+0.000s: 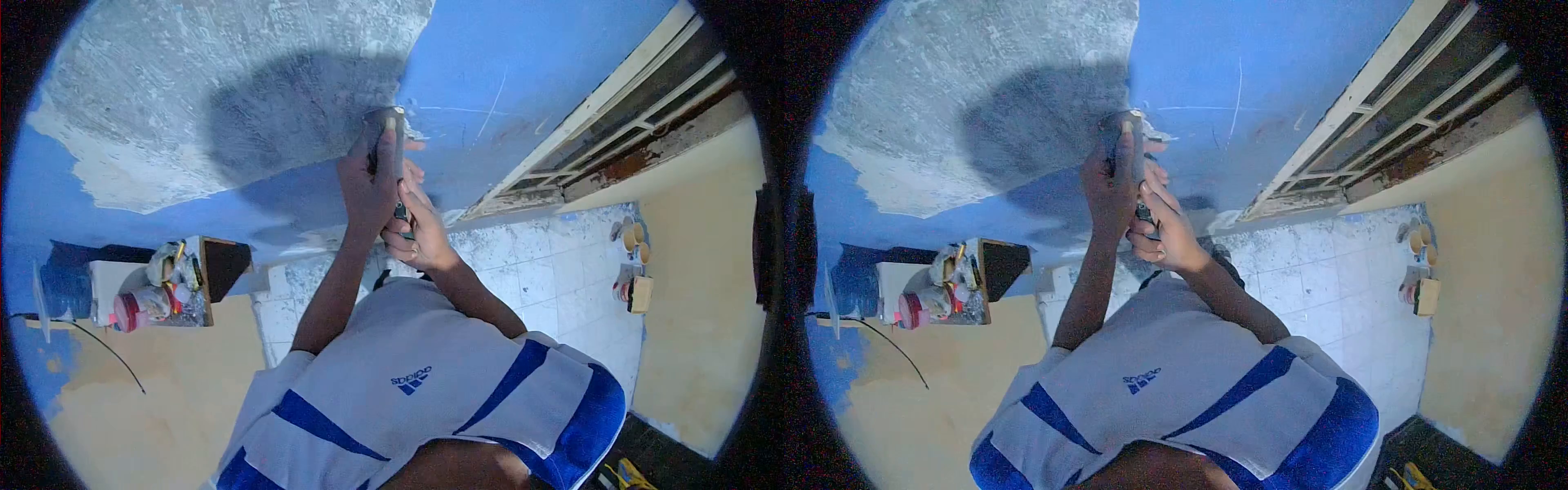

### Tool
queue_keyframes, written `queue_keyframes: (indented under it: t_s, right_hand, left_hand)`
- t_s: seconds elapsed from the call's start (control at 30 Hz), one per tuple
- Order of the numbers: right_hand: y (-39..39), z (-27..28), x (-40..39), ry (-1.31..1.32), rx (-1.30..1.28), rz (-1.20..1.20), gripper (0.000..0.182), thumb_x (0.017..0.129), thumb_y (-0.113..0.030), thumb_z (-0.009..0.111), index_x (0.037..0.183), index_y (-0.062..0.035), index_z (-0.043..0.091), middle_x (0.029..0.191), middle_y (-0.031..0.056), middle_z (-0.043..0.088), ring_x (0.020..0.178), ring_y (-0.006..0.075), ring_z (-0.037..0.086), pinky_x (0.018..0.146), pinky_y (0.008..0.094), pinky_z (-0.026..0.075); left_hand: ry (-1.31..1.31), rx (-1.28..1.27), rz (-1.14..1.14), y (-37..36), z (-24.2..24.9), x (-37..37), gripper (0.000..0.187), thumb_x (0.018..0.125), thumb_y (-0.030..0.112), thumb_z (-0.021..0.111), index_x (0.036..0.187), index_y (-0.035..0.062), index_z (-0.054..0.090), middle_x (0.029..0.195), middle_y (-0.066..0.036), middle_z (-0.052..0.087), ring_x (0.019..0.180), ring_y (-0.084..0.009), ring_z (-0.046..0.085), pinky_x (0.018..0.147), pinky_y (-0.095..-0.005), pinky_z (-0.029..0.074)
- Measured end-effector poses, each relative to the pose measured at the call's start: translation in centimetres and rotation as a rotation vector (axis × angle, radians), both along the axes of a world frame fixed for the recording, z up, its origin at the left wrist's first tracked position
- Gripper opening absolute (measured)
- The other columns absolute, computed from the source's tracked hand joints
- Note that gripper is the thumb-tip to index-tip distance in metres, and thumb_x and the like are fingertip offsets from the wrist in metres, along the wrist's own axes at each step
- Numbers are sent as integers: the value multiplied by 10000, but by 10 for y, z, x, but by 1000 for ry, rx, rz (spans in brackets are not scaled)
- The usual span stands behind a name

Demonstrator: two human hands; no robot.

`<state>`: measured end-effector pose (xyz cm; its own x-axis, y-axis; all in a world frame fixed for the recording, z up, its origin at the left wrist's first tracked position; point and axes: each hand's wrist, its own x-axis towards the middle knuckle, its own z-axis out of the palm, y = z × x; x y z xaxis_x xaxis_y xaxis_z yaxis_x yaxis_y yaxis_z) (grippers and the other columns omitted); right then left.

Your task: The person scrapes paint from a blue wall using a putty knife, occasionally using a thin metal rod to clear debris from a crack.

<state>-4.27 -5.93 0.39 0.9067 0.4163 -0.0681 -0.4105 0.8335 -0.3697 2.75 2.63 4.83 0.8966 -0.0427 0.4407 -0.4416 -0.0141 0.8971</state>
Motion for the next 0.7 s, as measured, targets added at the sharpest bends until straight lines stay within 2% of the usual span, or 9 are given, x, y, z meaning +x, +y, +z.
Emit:
queue_keyframes:
  t_s: [0.07, 0.17, 0.23, 0.27, 0.4, 0.5, 0.6, 0.7]
  right_hand:
    - [0, 21, 21, -173, 58, 53, 400, 1018, -358, 407, 1406, -276, 349, 735, 34, 450, 485, 96, 380, 407, 218, 301]
    - [-16, 60, 43, -397, 123, 103, 382, 1008, -322, 433, 1361, -174, 431, 919, 103, 570, 680, 150, 551, 557, 275, 453]
    - [-22, 79, 58, -558, 271, 223, 364, 1004, -296, 443, 1323, -122, 470, 1040, 135, 606, 819, 176, 607, 670, 301, 503]
    - [-17, 83, 53, -561, 276, 225, 368, 1007, -301, 435, 1337, -139, 450, 1003, 123, 582, 776, 168, 577, 638, 295, 480]
    - [9, 50, 25, -266, 51, 90, 393, 1018, -322, 401, 1393, -208, 369, 852, 74, 489, 604, 136, 456, 512, 271, 387]
    - [10, 12, 3, -125, -51, 23, 421, 1027, -338, 375, 1435, -260, 309, 738, 37, 418, 475, 112, 366, 417, 254, 318]
    - [10, -10, -9, -57, -61, -14, 455, 1035, -354, 350, 1477, -312, 248, 625, 1, 348, 346, 87, 275, 322, 236, 248]
    - [9, -13, -10, -95, 46, 2, 484, 1036, -390, 323, 1494, -344, 172, 619, -6, 317, 359, 70, 248, 333, 213, 229]
  left_hand:
    - [-234, 158, 204, 3, 5, 14, 343, 1003, 270, 472, 979, -48, 599, 754, -115, 694, 550, -137, 638, 509, -271, 496]
    - [-265, -196, -90, -8, 109, 4, 359, 1006, 271, 475, 889, -38, 616, 710, -80, 667, 548, -127, 630, 503, -250, 480]
    - [-176, -217, 55, 1, 123, 3, 361, 976, 307, 541, 903, -33, 635, 761, -58, 665, 627, -106, 591, 559, -257, 462]
    - [-131, -227, 129, 6, 125, 1, 367, 962, 325, 574, 909, -31, 644, 787, -47, 664, 666, -95, 571, 587, -260, 453]
    - [-26, -143, 48, 17, 74, -8, 375, 1011, 295, 469, 849, -16, 604, 715, -90, 677, 552, -127, 631, 509, -253, 483]
    - [89, -81, -36, 19, 32, -13, 385, 1010, 307, 468, 864, -27, 594, 714, -103, 685, 555, -132, 635, 519, -264, 494]
    - [168, -71, -67, 11, 8, -18, 405, 1010, 312, 465, 846, -36, 594, 717, -115, 693, 555, -131, 632, 529, -263, 491]
    - [277, -25, -88, 7, -2, -16, 404, 1010, 308, 462, 842, -35, 594, 732, -116, 701, 561, -128, 630, 539, -259, 486]
